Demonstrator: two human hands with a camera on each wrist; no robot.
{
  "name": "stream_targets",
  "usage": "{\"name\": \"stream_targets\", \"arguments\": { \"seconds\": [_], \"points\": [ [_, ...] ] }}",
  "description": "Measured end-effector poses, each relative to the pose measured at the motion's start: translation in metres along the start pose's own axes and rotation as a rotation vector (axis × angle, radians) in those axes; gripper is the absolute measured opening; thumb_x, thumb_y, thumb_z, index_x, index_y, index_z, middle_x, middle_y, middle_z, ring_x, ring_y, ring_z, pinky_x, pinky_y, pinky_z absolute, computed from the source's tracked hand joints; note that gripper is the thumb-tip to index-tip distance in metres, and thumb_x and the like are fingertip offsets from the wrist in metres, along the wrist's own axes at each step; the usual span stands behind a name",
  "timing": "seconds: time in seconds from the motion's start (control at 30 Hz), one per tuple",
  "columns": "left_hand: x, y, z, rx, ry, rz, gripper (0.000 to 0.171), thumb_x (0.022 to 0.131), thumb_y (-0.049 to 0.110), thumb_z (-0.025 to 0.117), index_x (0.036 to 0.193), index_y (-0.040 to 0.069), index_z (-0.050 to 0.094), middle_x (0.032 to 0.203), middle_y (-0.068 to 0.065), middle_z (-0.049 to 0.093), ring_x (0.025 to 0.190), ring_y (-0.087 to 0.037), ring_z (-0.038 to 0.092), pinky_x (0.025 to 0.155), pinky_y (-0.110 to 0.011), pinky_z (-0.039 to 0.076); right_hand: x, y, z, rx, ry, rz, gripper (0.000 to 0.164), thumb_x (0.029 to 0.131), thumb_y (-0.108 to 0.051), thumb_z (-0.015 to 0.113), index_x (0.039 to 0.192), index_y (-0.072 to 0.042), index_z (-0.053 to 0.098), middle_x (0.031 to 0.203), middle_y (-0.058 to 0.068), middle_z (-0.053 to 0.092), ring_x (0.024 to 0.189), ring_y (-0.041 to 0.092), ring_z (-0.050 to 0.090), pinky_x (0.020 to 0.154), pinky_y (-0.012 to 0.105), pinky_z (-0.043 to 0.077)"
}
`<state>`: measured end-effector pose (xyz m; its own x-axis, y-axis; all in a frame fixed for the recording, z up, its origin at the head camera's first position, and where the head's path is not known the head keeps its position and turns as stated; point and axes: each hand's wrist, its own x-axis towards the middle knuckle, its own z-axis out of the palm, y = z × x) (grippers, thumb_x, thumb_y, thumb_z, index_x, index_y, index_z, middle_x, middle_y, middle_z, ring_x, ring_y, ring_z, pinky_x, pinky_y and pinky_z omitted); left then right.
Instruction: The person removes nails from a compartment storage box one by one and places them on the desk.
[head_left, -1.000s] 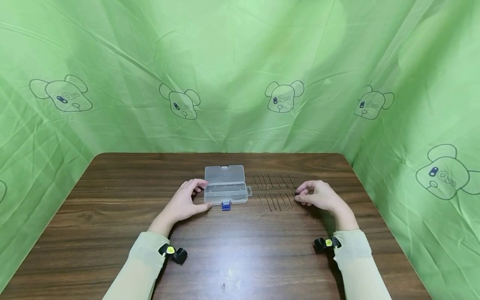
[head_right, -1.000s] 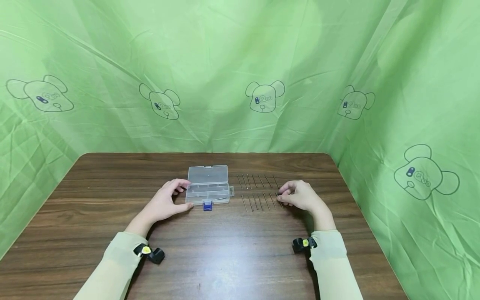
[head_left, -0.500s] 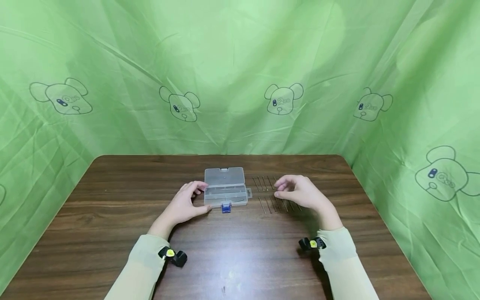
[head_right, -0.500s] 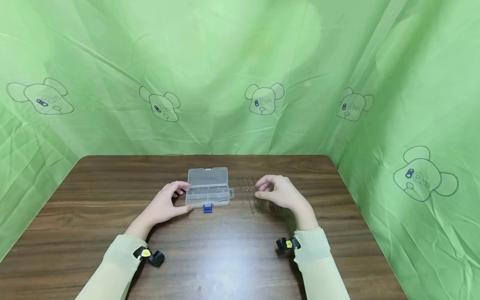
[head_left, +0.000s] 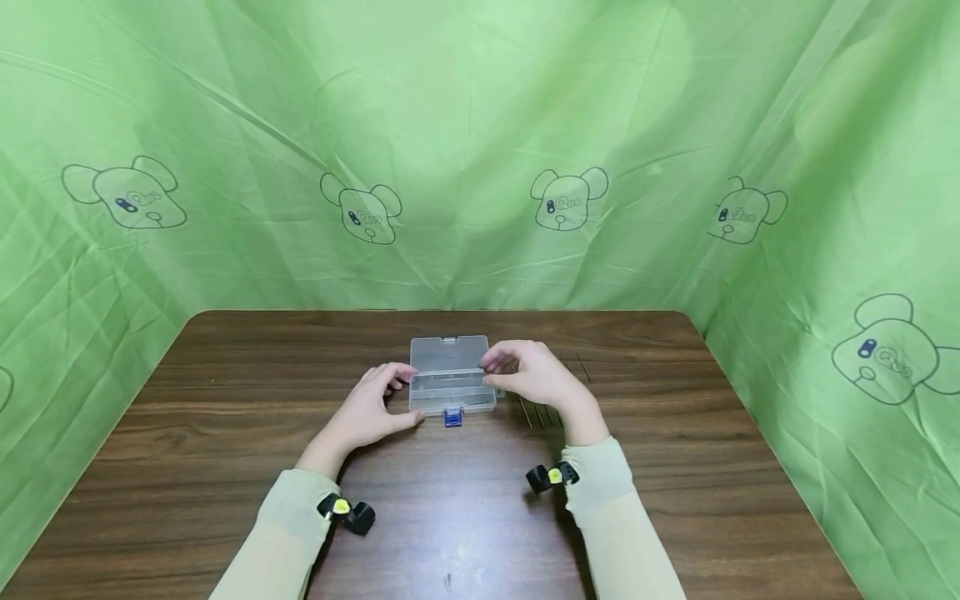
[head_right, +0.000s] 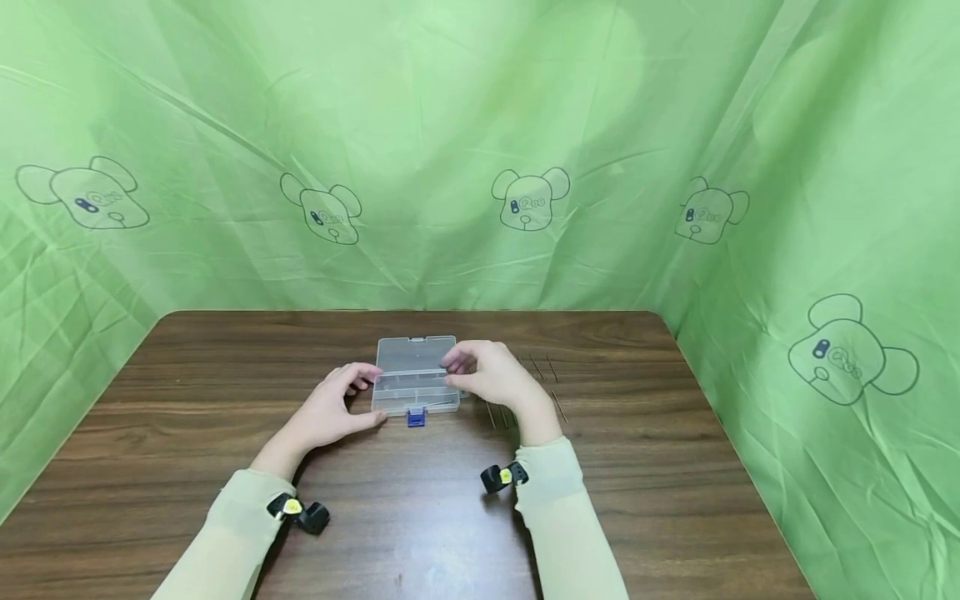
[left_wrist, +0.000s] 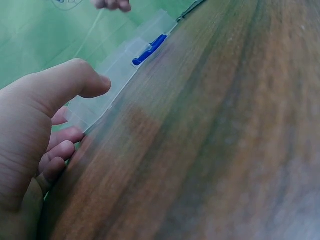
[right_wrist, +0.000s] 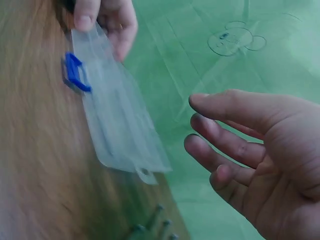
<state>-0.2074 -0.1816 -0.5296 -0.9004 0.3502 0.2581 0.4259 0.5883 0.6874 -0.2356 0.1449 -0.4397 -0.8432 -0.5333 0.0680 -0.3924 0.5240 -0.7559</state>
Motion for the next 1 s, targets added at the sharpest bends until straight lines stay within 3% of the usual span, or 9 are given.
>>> {"name": "stream_targets", "arguments": {
  "seconds": [0.23,0.43,0.63,1.0],
  "points": [
    [-0.001,0.001,0.0,-0.004,0.0,-0.007,0.069,0.08,0.025,0.097,0.139,0.01,0.065,0.125,-0.001,0.068,0.112,-0.021,0.06,0.099,-0.045,0.051,0.009,0.01,0.025,-0.06,-0.032,-0.039,0.018,0.096,-0.014,0.086,0.113,-0.012,0.08,0.11,-0.001,0.08,0.107,0.02,0.073,0.097,0.045,0.059],
    [-0.001,0.001,0.0,-0.011,0.004,-0.005,0.07,0.08,0.025,0.097,0.14,0.01,0.065,0.125,-0.001,0.068,0.113,-0.022,0.06,0.1,-0.045,0.051,0.009,0.011,0.03,-0.108,-0.04,-0.065,0.011,0.095,-0.016,0.087,0.105,-0.015,0.083,0.111,-0.003,0.08,0.111,0.017,0.073,0.102,0.044,0.058],
    [-0.002,-0.001,0.0,-0.004,0.007,-0.009,0.07,0.08,0.026,0.097,0.14,0.011,0.065,0.126,-0.002,0.068,0.112,-0.021,0.059,0.099,-0.045,0.051,0.013,0.014,0.036,-0.143,-0.037,-0.1,0.006,0.093,-0.014,0.088,0.098,-0.016,0.085,0.106,-0.003,0.08,0.109,0.017,0.074,0.102,0.037,0.058],
    [-0.001,-0.001,0.001,0.0,0.001,-0.014,0.07,0.08,0.026,0.097,0.14,0.011,0.065,0.125,-0.001,0.068,0.112,-0.021,0.059,0.1,-0.045,0.049,0.015,0.013,0.041,-0.218,-0.041,-0.133,0.006,0.092,-0.011,0.088,0.097,-0.014,0.088,0.106,-0.001,0.081,0.112,0.022,0.075,0.104,0.036,0.057]
  ]
}}
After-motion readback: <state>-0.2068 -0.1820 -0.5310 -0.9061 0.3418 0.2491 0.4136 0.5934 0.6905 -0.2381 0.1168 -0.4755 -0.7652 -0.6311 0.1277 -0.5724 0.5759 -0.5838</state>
